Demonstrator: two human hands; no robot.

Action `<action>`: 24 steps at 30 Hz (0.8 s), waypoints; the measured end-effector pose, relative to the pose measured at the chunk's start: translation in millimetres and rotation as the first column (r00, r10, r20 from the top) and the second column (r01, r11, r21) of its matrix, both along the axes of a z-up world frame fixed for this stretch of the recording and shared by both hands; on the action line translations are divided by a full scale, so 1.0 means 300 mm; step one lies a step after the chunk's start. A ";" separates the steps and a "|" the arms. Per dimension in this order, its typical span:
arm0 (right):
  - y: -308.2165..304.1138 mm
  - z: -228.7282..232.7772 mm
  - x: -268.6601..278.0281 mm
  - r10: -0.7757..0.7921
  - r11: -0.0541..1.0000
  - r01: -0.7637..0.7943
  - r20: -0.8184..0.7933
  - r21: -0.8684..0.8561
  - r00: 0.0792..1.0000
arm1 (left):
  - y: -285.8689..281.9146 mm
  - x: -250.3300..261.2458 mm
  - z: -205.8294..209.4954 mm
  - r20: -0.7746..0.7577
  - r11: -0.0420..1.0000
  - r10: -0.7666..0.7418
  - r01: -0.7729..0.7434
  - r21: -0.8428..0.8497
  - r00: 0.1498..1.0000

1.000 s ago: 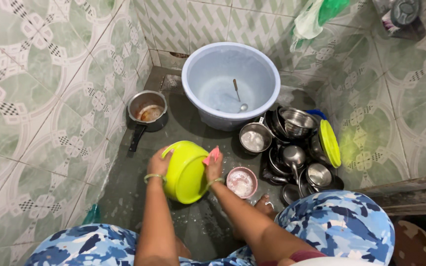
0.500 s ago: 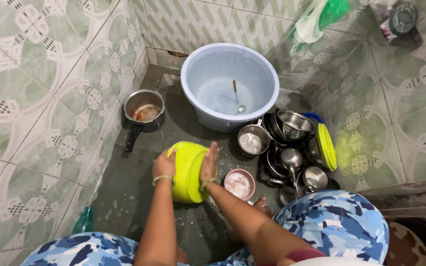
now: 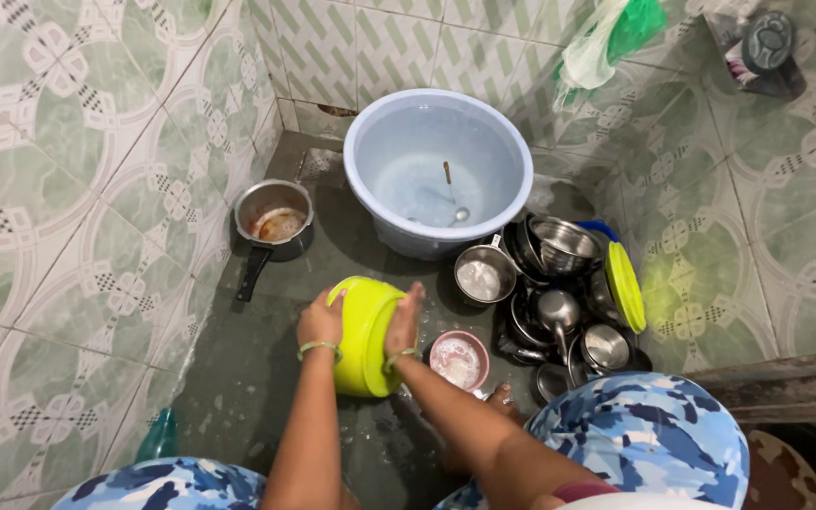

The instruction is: The person washes several bowls, plates, and a pot by hand using a sponge and water from a large blue bucket while sitting on the floor.

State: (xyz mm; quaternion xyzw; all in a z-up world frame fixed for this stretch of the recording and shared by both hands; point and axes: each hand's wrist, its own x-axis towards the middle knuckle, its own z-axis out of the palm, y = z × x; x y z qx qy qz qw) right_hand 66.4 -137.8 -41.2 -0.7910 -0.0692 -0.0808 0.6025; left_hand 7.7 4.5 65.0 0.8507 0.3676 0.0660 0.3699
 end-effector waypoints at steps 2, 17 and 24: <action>-0.036 -0.079 -0.053 -0.030 0.998 0.025 -0.080 -0.061 0.996 | 0.012 -0.009 -0.016 0.012 0.996 0.072 -0.072 -0.045 0.997; -0.024 -0.017 0.010 0.017 1.000 -0.014 -0.105 0.027 0.994 | 0.007 0.007 -0.026 0.030 1.000 0.006 -0.006 0.005 1.000; 0.063 -0.083 -0.409 0.151 0.983 -0.159 -0.086 -0.091 0.985 | 0.102 -0.036 -0.076 0.079 0.983 0.153 -0.144 -0.113 0.985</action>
